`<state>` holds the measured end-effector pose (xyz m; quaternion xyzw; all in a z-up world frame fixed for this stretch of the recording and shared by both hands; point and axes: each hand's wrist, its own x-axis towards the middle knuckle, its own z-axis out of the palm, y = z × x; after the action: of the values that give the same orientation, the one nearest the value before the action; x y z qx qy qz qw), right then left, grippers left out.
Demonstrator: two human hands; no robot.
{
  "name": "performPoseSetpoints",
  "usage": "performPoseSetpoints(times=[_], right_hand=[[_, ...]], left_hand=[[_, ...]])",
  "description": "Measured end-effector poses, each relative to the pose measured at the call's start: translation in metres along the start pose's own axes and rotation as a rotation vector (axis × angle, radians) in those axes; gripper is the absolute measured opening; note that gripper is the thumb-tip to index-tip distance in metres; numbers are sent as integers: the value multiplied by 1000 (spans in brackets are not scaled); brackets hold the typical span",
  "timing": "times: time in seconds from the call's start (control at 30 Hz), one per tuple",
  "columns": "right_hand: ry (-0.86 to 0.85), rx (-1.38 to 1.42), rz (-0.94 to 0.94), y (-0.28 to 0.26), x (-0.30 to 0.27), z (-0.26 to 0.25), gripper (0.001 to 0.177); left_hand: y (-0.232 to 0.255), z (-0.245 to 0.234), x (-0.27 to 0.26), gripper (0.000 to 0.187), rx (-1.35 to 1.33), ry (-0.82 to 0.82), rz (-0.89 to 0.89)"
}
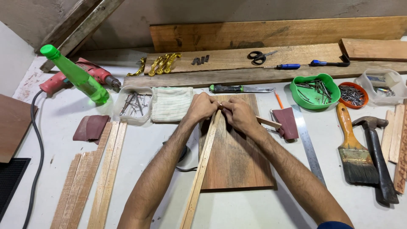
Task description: Using a hammer and nails to attach small wood strips to a larger wooden board on a workbench.
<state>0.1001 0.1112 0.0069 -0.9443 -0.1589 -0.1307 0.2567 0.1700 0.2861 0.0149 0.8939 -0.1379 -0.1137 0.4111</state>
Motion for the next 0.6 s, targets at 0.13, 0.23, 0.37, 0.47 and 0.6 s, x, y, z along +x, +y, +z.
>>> performPoseSetpoints(times=[0.13,0.23,0.37,0.47,0.6], right_hand=[[6,-14,-3,5,-3,8,19],[38,-13,-31,6,-8,13,17],[77,14,-27,-1,-13,11,16],[100,23,-28,-2,-17,11,17],[156,64,-55,-16,-19,1,18]], left_hand=[[1,0,-8,26,9,5,-45],[-6,4,-12,28,-14,-36,-30],[-12,12,-18,26,26,15,84],[-9,15,-26,25,33,58,83],[-16,19,-29,24,49,188,223]])
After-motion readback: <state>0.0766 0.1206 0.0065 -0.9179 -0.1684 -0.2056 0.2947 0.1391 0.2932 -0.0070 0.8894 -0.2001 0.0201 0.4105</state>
